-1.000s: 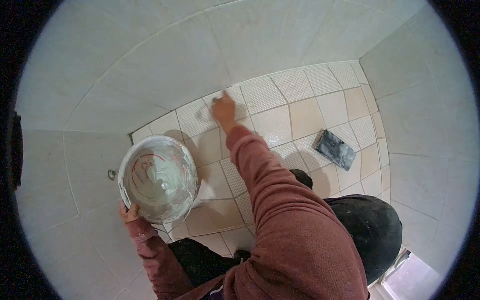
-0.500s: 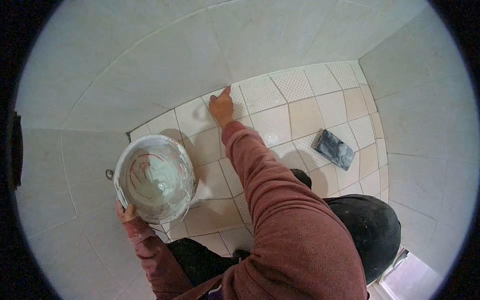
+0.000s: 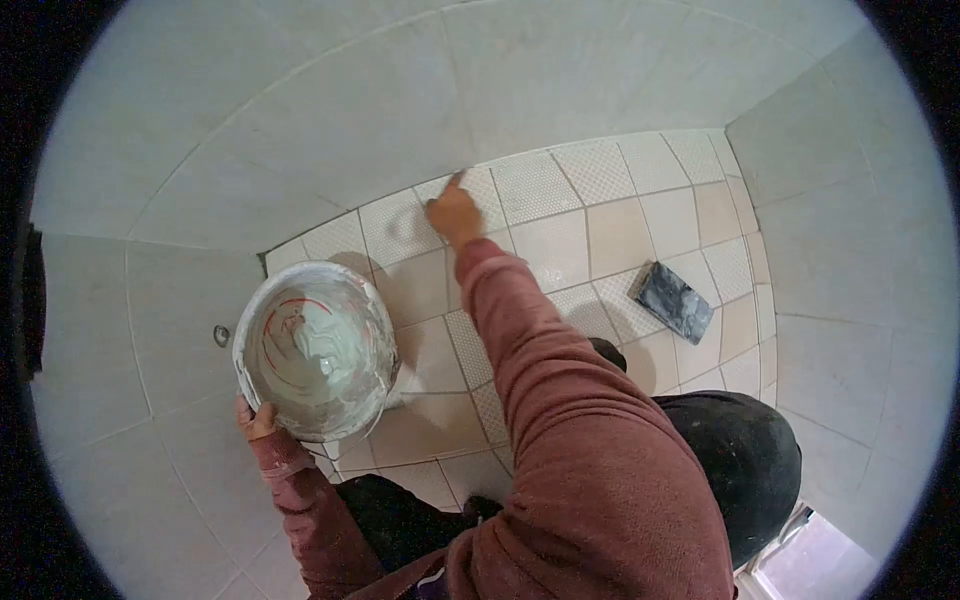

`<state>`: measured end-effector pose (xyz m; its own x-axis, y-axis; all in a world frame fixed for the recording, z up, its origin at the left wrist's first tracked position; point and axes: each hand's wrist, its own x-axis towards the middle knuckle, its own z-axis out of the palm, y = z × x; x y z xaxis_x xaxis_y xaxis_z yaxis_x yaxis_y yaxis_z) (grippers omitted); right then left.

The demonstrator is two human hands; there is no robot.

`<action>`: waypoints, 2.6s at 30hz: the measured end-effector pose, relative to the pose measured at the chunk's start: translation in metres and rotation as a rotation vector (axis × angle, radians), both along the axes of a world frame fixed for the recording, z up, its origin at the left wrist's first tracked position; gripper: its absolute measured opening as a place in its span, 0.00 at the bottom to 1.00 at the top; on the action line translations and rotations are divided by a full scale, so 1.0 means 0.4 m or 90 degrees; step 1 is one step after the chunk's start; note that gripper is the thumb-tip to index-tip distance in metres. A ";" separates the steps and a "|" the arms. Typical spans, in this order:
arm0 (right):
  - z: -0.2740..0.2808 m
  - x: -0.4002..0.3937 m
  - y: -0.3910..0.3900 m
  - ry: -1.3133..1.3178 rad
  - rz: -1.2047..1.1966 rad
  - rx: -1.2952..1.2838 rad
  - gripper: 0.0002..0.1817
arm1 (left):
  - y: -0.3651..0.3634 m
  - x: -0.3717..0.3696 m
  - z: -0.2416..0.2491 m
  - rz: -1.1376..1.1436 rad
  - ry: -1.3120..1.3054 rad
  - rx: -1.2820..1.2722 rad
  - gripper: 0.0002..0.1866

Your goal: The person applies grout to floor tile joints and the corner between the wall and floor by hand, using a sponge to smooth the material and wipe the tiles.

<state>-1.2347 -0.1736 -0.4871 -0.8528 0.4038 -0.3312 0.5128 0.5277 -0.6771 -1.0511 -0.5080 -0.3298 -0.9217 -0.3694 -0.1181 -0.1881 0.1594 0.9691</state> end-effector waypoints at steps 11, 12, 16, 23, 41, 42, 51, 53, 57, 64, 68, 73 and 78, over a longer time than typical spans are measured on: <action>-0.002 -0.065 0.030 -0.120 0.079 0.230 0.40 | -0.006 -0.008 0.008 -0.032 -0.002 -0.132 0.20; 0.006 -0.068 0.045 -0.094 0.169 0.276 0.39 | -0.005 -0.012 0.004 -0.033 0.007 -0.131 0.20; 0.116 -0.011 0.141 -0.107 0.026 0.180 0.39 | -0.013 -0.014 0.004 -0.021 -0.004 -0.057 0.25; -0.039 -0.033 0.080 0.017 -0.027 0.004 0.42 | 0.029 -0.016 0.028 -0.039 0.046 -0.079 0.21; 0.147 0.266 -0.467 0.005 0.730 -0.069 0.18 | 0.041 -0.002 0.035 0.010 0.032 -0.126 0.19; 0.148 0.269 -0.468 -0.022 0.752 -0.075 0.18 | 0.045 -0.001 0.031 0.013 0.055 -0.102 0.19; 0.135 0.227 -0.324 0.117 0.603 -0.524 0.08 | 0.078 -0.002 0.087 -0.013 0.007 -0.161 0.21; 0.073 0.156 -0.229 0.290 0.422 -0.582 0.10 | 0.038 0.001 0.034 -0.001 0.025 -0.104 0.22; -0.201 0.013 -0.067 0.422 0.039 -0.366 0.19 | 0.044 0.001 0.048 0.027 0.010 -0.049 0.24; -0.070 -0.029 -0.075 0.096 -0.143 -0.170 0.41 | 0.020 0.004 0.025 0.033 0.011 -0.052 0.24; -0.055 -0.029 -0.096 0.050 0.052 -0.288 0.37 | 0.022 -0.001 0.024 0.034 0.002 -0.050 0.24; -0.016 -0.013 -0.022 0.171 -0.167 -0.153 0.38 | -0.002 0.007 0.010 0.020 0.017 -0.080 0.25; -0.023 -0.026 -0.076 0.143 0.029 -0.008 0.37 | -0.001 0.006 0.015 0.026 -0.026 -0.053 0.25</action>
